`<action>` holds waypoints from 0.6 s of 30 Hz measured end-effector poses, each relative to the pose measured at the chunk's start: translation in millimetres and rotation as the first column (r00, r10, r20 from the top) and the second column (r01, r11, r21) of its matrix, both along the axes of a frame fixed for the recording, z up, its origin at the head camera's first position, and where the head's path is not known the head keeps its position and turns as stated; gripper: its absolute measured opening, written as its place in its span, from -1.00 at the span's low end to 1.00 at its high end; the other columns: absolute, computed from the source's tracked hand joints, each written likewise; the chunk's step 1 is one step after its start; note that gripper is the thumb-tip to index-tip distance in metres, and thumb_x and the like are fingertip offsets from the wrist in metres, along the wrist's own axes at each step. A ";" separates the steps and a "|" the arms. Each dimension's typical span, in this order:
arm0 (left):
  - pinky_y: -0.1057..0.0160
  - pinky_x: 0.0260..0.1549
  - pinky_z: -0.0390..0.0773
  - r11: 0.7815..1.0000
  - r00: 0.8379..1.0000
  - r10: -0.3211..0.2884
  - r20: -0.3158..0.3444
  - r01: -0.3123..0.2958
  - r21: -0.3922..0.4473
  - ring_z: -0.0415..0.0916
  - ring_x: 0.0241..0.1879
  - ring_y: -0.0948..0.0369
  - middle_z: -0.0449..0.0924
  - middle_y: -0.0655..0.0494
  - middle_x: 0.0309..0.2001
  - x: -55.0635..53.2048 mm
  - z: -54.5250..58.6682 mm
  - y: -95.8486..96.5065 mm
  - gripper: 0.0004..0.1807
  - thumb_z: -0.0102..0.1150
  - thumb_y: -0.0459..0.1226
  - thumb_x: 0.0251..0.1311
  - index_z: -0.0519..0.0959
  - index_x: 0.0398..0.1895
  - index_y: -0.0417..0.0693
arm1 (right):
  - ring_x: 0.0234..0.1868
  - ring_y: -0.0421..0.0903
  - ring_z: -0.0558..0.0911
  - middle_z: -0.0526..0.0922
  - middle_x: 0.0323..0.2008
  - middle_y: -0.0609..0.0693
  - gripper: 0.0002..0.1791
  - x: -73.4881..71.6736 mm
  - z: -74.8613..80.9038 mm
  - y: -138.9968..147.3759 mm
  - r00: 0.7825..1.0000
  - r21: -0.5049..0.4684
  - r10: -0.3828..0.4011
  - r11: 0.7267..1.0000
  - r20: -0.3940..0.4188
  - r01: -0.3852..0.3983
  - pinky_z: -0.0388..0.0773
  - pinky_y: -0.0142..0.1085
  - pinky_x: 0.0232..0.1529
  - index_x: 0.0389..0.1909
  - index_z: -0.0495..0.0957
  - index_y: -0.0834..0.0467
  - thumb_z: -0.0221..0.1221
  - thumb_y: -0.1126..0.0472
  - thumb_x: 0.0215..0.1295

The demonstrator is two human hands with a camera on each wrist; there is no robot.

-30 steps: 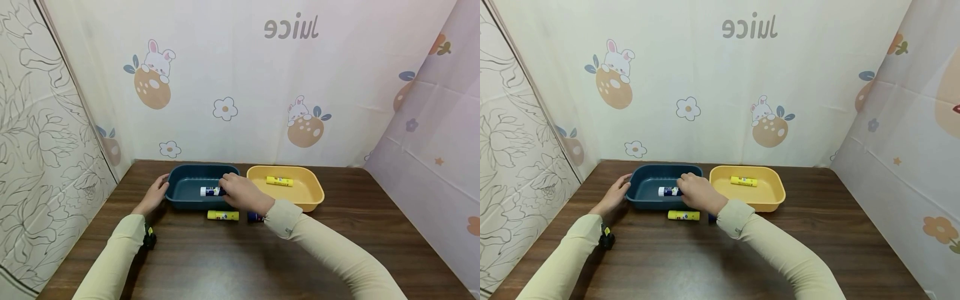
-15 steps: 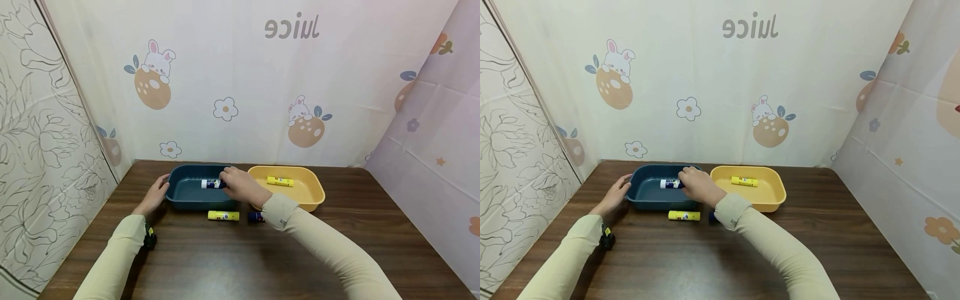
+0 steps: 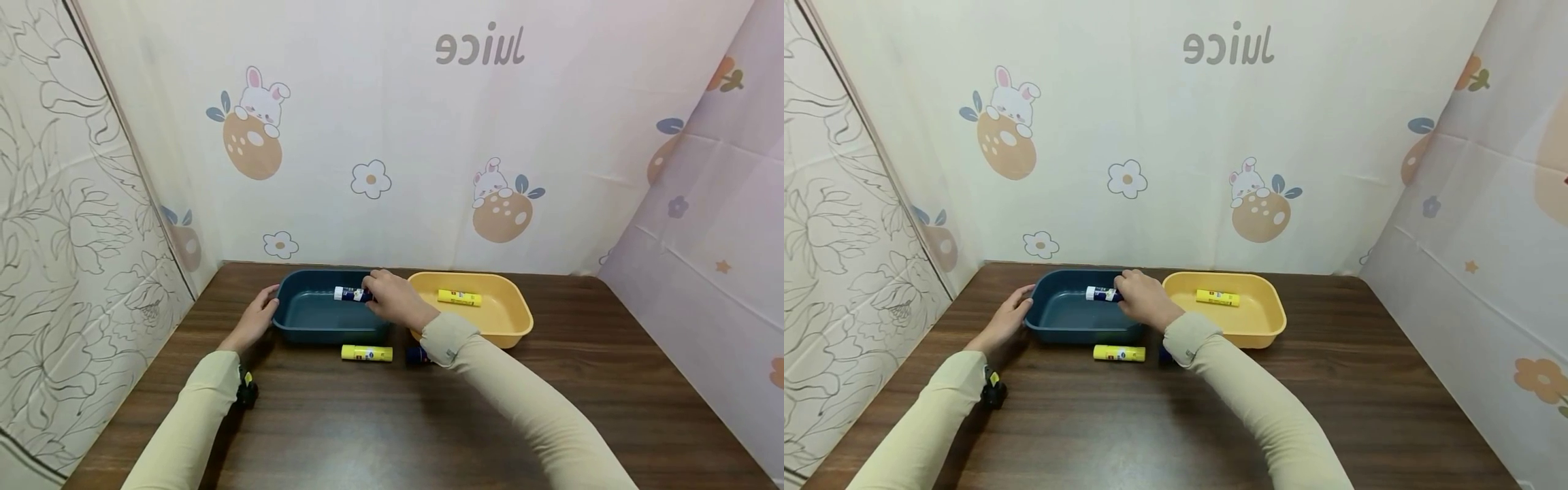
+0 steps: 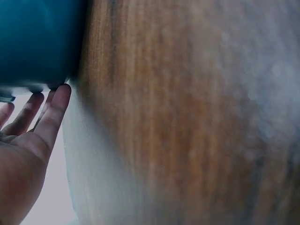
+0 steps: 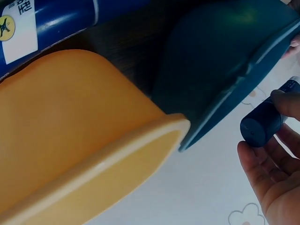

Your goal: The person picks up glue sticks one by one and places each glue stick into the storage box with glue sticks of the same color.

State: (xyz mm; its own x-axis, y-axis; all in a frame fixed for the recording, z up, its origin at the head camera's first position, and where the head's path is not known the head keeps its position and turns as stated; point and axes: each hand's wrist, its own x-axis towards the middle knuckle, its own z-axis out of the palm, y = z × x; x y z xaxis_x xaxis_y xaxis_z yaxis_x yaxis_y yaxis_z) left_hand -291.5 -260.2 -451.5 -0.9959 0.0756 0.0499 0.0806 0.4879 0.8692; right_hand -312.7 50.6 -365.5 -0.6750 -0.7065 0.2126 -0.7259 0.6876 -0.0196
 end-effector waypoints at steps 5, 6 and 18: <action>-0.09 -0.01 0.39 1.000 1.000 -0.001 -0.001 0.001 0.011 0.25 0.17 -0.17 0.19 -0.35 0.28 -1.5 -1.2 -0.1 -0.42 -0.38 -0.11 0.52 -0.02 0.47 -0.19 | -0.15 -0.10 0.51 0.55 -0.19 0.02 -0.70 -5.1 -5.4 -1.0 1.000 0.013 -0.012 1.000 -0.006 0.012 0.52 -0.31 -0.14 -0.05 0.57 0.18 0.29 0.19 0.21; -0.08 -0.02 0.39 1.000 1.000 -0.003 -0.001 0.003 0.012 0.25 0.17 -0.16 0.19 -0.35 0.28 -1.9 -1.4 -0.3 -0.42 -0.37 -0.11 0.51 -0.02 0.47 -0.18 | -0.14 -0.10 0.51 0.55 -0.19 0.02 -0.70 -6.4 -6.8 -1.3 1.000 0.017 -0.013 1.000 -0.012 0.013 0.52 -0.31 -0.14 -0.05 0.57 0.18 0.29 0.19 0.21; -0.06 -0.03 0.40 1.000 1.000 -0.004 -0.002 0.004 0.014 0.26 0.16 -0.16 0.19 -0.35 0.27 -0.4 -1.2 0.8 -0.43 -0.37 -0.12 0.51 -0.02 0.47 -0.19 | -0.12 -0.09 0.51 0.55 -0.17 0.02 -0.72 -19.1 -18.4 -6.0 0.999 0.058 -0.046 0.997 -0.022 0.047 0.52 -0.30 -0.13 -0.06 0.57 0.16 0.27 0.18 0.23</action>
